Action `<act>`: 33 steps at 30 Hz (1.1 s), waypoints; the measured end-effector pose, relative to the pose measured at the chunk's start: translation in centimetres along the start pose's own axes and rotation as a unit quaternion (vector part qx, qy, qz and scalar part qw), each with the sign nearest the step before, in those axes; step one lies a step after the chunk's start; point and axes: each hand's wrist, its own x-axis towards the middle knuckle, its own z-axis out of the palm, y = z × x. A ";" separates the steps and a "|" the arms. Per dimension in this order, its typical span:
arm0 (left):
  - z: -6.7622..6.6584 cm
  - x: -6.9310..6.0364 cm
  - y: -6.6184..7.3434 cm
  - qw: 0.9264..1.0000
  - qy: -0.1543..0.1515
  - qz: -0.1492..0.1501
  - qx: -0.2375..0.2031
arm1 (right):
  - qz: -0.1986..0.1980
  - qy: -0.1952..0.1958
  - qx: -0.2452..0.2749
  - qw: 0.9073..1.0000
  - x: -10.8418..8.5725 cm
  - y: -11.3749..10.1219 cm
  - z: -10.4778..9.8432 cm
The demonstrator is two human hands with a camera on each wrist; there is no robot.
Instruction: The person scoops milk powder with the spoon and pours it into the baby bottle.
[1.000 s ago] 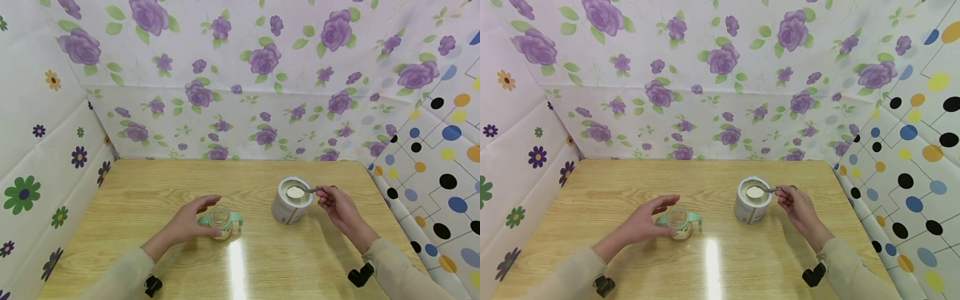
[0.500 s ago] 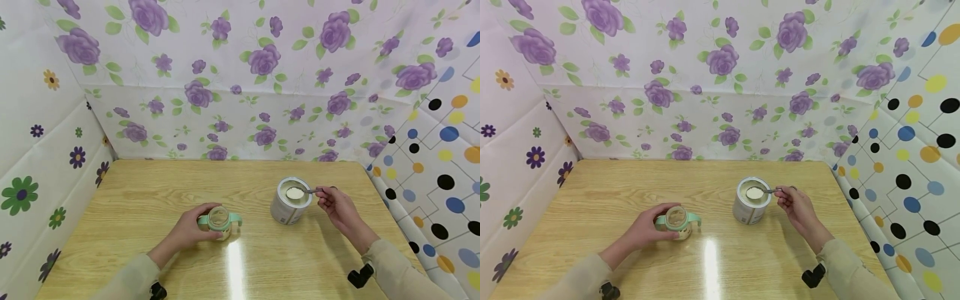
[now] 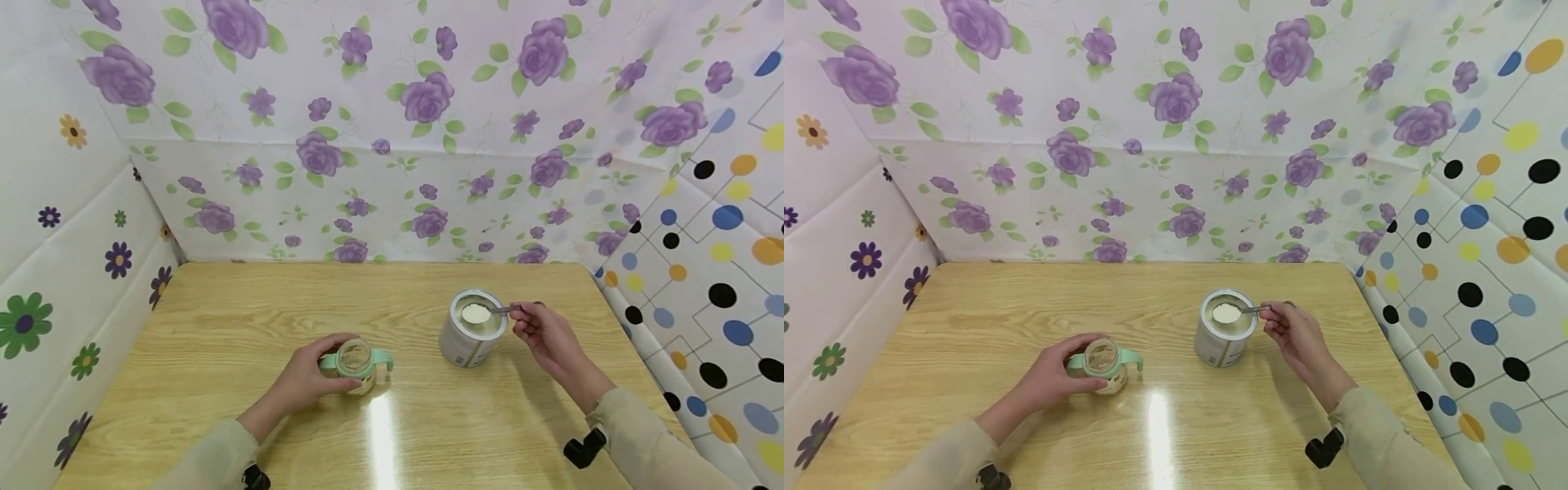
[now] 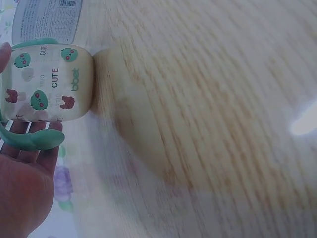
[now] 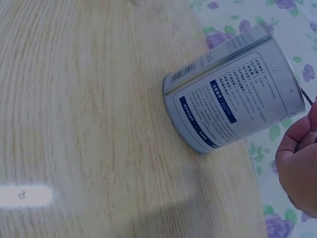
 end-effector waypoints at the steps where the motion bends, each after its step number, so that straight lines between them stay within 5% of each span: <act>1: 0.0 0.0 0.0 1.000 0.000 0.001 0.000 | 0.000 0.001 -0.003 1.000 0.0 0.0 0.1; 8: -0.1 0.0 -0.1 1.000 0.007 0.013 0.011 | 0.005 -0.003 0.014 1.000 0.3 -1.5 1.4; 18: 0.0 -0.1 0.0 1.000 0.003 0.019 0.011 | 0.005 -0.044 0.016 0.999 0.5 -3.9 5.9; 33: 0.1 0.0 0.0 1.000 0.003 0.014 0.017 | 0.025 -0.112 -0.029 0.993 1.1 -1.7 13.4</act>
